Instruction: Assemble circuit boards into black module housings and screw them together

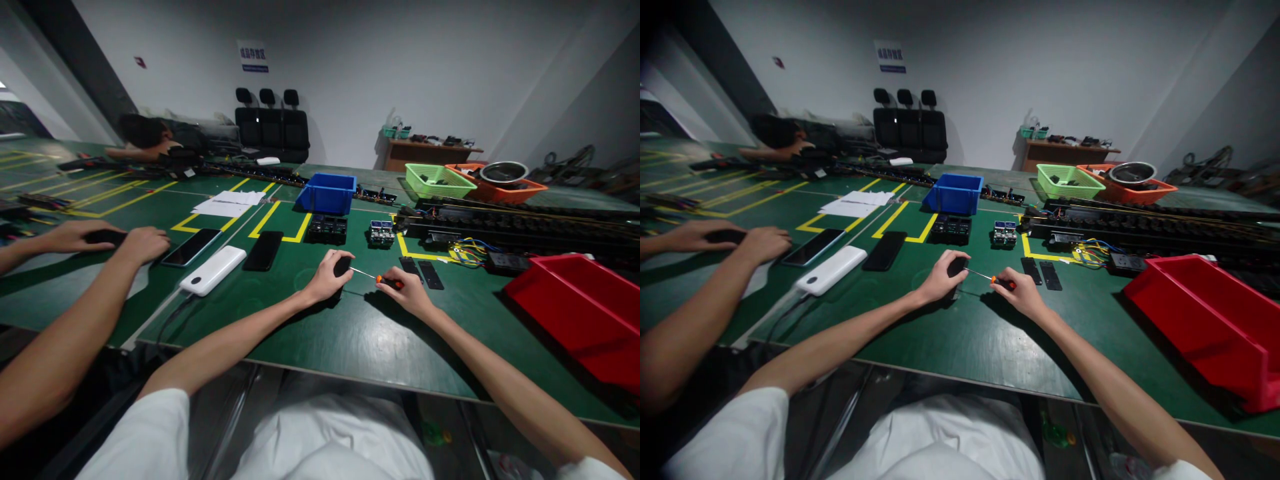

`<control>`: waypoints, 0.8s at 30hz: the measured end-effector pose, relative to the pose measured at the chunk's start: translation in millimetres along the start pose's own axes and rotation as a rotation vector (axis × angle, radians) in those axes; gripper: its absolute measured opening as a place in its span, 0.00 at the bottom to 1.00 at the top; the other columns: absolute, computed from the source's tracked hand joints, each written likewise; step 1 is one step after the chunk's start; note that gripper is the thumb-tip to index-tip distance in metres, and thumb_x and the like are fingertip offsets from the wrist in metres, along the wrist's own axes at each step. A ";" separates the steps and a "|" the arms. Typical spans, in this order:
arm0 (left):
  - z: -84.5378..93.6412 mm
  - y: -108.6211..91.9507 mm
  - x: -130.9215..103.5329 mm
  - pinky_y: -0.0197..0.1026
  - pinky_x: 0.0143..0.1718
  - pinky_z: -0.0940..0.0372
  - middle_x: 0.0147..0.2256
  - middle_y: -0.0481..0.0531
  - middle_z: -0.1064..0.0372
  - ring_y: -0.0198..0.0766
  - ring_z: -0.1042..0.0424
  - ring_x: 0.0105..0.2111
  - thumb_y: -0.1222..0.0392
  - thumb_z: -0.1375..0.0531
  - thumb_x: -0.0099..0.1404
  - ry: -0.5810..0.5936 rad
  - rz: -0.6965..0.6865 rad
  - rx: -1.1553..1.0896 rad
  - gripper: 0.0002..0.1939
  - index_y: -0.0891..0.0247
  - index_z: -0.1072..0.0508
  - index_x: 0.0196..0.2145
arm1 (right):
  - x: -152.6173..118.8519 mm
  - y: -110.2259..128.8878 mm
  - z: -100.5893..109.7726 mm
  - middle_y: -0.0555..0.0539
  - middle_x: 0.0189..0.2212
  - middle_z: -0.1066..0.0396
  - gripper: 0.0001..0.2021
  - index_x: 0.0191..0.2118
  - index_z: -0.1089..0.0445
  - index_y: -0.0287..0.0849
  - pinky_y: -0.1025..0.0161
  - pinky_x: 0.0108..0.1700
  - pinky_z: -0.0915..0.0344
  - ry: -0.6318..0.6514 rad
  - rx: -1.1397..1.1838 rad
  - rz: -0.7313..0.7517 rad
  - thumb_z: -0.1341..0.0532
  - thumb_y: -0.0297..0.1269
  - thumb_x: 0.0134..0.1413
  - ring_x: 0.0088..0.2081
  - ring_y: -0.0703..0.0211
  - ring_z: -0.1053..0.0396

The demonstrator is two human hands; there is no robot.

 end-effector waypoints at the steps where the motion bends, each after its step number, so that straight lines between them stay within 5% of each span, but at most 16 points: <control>1: 0.0 0.4 0.1 0.43 0.49 0.38 0.42 0.51 0.38 0.38 0.34 0.44 0.63 0.42 0.60 -0.001 0.001 0.000 0.15 0.59 0.32 0.46 | -0.3 0.3 0.4 0.46 0.29 0.28 0.13 0.33 0.32 0.42 0.64 0.32 0.37 -0.006 -0.020 0.019 0.40 0.47 0.55 0.29 0.59 0.31; 12: -0.4 1.2 -0.5 0.43 0.50 0.38 0.43 0.51 0.38 0.38 0.35 0.45 0.63 0.42 0.61 -0.003 -0.004 0.004 0.15 0.59 0.33 0.46 | 0.9 -2.3 -2.4 0.47 0.27 0.28 0.15 0.34 0.29 0.40 0.65 0.29 0.39 0.034 0.006 -0.001 0.41 0.49 0.56 0.26 0.61 0.33; 24: -0.5 1.0 -0.8 0.43 0.50 0.38 0.43 0.51 0.38 0.38 0.35 0.45 0.62 0.42 0.61 0.002 -0.001 -0.005 0.15 0.59 0.32 0.46 | -0.2 -13.6 -23.1 0.52 0.17 0.34 0.20 0.32 0.31 0.39 0.70 0.16 0.55 0.290 0.383 -0.314 0.43 0.54 0.55 0.14 0.70 0.48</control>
Point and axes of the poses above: each hand's wrist, its own x-axis towards the middle knuckle, its own z-axis out of the back of the hand, y = z × x, the point moved 9 cm from there along x, towards the middle knuckle
